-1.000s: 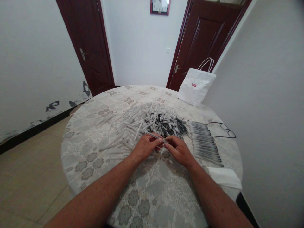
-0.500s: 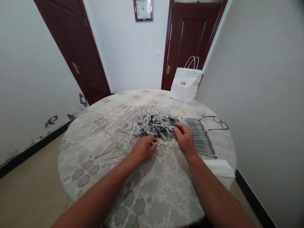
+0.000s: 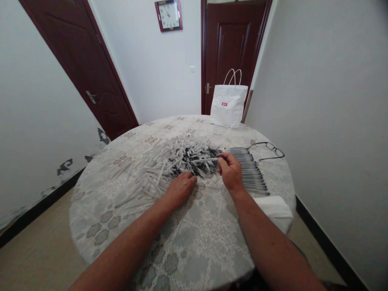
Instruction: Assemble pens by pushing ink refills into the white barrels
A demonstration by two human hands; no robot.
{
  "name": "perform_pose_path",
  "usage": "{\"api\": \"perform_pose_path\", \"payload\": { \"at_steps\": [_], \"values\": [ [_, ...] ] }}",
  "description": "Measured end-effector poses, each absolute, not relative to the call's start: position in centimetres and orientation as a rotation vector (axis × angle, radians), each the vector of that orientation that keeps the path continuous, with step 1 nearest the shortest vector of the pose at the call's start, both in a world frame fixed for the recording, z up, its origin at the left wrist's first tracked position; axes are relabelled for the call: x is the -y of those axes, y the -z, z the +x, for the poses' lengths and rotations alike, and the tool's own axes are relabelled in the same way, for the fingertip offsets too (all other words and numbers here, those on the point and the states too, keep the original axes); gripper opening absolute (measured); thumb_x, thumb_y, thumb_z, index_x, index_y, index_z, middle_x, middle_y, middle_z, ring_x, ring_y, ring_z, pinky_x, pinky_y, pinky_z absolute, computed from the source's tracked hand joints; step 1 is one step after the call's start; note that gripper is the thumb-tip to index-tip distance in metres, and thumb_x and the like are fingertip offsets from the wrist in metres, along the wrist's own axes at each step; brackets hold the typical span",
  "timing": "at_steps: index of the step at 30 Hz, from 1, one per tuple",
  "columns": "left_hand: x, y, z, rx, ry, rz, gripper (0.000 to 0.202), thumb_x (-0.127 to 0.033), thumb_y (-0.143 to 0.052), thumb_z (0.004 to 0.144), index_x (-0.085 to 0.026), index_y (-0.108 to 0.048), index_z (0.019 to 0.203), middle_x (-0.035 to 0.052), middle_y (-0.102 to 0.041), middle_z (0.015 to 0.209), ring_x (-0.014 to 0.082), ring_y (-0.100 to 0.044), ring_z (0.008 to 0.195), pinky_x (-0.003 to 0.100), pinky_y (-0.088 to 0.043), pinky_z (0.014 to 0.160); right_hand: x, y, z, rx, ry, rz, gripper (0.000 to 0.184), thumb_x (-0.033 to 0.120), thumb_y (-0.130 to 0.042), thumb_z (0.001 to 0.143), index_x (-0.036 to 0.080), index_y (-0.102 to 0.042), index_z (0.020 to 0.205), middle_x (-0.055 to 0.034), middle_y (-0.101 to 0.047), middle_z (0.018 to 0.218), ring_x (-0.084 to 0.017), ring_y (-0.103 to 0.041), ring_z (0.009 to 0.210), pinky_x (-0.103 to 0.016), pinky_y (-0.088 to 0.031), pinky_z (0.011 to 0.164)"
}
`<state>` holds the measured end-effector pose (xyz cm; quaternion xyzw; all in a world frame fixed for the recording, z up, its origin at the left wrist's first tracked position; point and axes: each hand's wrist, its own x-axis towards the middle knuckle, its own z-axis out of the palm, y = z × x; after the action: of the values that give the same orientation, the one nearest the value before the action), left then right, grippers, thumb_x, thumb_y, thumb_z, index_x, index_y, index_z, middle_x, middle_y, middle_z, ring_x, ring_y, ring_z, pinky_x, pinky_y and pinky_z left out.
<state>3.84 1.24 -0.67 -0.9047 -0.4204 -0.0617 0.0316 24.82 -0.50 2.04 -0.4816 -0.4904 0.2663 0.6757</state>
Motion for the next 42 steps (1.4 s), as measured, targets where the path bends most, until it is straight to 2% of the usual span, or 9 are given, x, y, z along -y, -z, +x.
{"api": "perform_pose_path", "payload": {
  "at_steps": [7, 12, 22, 27, 30, 34, 38, 40, 42],
  "values": [
    [-1.3, 0.9, 3.1, 1.186, 0.221, -2.810, 0.019, -0.019, -0.046, 0.097, -0.019, -0.064, 0.102, 0.0096, -0.065, 0.098, 0.0247, -0.056, 0.098, 0.034, -0.045, 0.083, 0.5, -2.2, 24.7, 1.024, -0.696, -1.016, 0.019, 0.039, -0.055, 0.089, 0.022, -0.059, 0.094, 0.0071, -0.052, 0.058, -0.010, -0.045, 0.046, -0.021, -0.036, 0.043],
    [-0.8, 1.3, 2.4, 1.238, 0.377, -2.812, 0.030, -0.021, -0.047, 0.097, -0.018, -0.060, 0.124, 0.0108, -0.065, 0.108, 0.0249, -0.054, 0.103, 0.036, -0.044, 0.092, 0.5, -2.2, 24.7, 1.038, -0.704, -1.010, 0.015, 0.037, -0.055, 0.089, 0.022, -0.058, 0.091, 0.0066, -0.051, 0.058, -0.010, -0.045, 0.046, -0.021, -0.035, 0.043],
    [1.1, 0.8, 4.1, 1.192, 0.308, -2.861, 0.022, -0.033, -0.052, 0.097, -0.018, -0.066, 0.105, 0.0128, -0.063, 0.102, 0.0270, -0.054, 0.098, 0.040, -0.043, 0.089, 0.6, -2.0, 24.6, 1.097, -0.660, -1.058, 0.015, 0.037, -0.054, 0.090, 0.022, -0.059, 0.091, 0.0065, -0.052, 0.056, -0.011, -0.045, 0.045, -0.022, -0.038, 0.045],
    [1.4, 1.6, 5.0, 1.217, 0.225, -2.889, 0.016, -0.027, -0.054, 0.094, -0.019, -0.066, 0.101, 0.0111, -0.064, 0.096, 0.0267, -0.057, 0.098, 0.039, -0.045, 0.088, 0.7, -2.1, 24.5, 1.087, -0.680, -1.043, 0.016, 0.037, -0.056, 0.089, 0.022, -0.060, 0.091, 0.0064, -0.051, 0.056, -0.010, -0.045, 0.045, -0.022, -0.037, 0.044],
    [1.5, 1.6, 5.0, 1.330, 0.317, -2.925, 0.019, -0.022, -0.053, 0.093, -0.018, -0.065, 0.107, 0.0115, -0.064, 0.101, 0.0253, -0.060, 0.099, 0.037, -0.047, 0.088, 0.8, -2.1, 24.4, 1.087, -0.681, -1.047, 0.016, 0.037, -0.056, 0.089, 0.022, -0.060, 0.091, 0.0065, -0.052, 0.056, -0.010, -0.046, 0.046, -0.021, -0.037, 0.044],
    [1.1, 0.6, 3.5, 1.598, 0.931, -2.991, 0.023, -0.028, -0.049, 0.096, -0.019, -0.064, 0.110, 0.0102, -0.065, 0.107, 0.0227, -0.062, 0.101, 0.036, -0.048, 0.091, 0.8, -1.9, 24.3, 1.063, -0.734, -1.027, 0.016, 0.037, -0.059, 0.087, 0.021, -0.060, 0.092, 0.0051, -0.056, 0.061, -0.010, -0.047, 0.046, -0.021, -0.036, 0.041],
    [0.3, -0.7, 1.4, 2.245, 2.185, -2.778, 0.026, -0.042, -0.063, 0.089, -0.018, -0.062, 0.099, 0.0064, -0.070, 0.095, 0.0178, -0.068, 0.084, 0.030, -0.054, 0.074, 0.9, -1.6, 24.0, 1.062, -0.810, -0.994, 0.017, 0.036, -0.060, 0.087, 0.020, -0.061, 0.092, 0.0030, -0.061, 0.065, -0.009, -0.048, 0.045, -0.020, -0.036, 0.039],
    [0.0, -1.0, 0.6, 2.366, 2.886, -2.410, 0.027, -0.037, -0.072, 0.083, -0.017, -0.060, 0.098, 0.0072, -0.071, 0.097, 0.0170, -0.071, 0.084, 0.029, -0.056, 0.073, 1.1, -1.5, 23.7, 1.094, -0.836, -0.982, 0.018, 0.037, -0.061, 0.087, 0.020, -0.062, 0.093, 0.0023, -0.062, 0.066, -0.009, -0.048, 0.046, -0.020, -0.037, 0.039],
    [-0.1, -1.2, 0.0, 2.313, 3.323, -2.088, 0.026, -0.028, -0.076, 0.080, -0.016, -0.060, 0.098, 0.0083, -0.073, 0.100, 0.0175, -0.072, 0.088, 0.030, -0.058, 0.077, 1.3, -1.4, 23.4, 1.147, -0.847, -0.984, 0.020, 0.038, -0.061, 0.088, 0.019, -0.063, 0.094, 0.0014, -0.064, 0.068, -0.009, -0.049, 0.047, -0.020, -0.037, 0.040]
  ]
}}
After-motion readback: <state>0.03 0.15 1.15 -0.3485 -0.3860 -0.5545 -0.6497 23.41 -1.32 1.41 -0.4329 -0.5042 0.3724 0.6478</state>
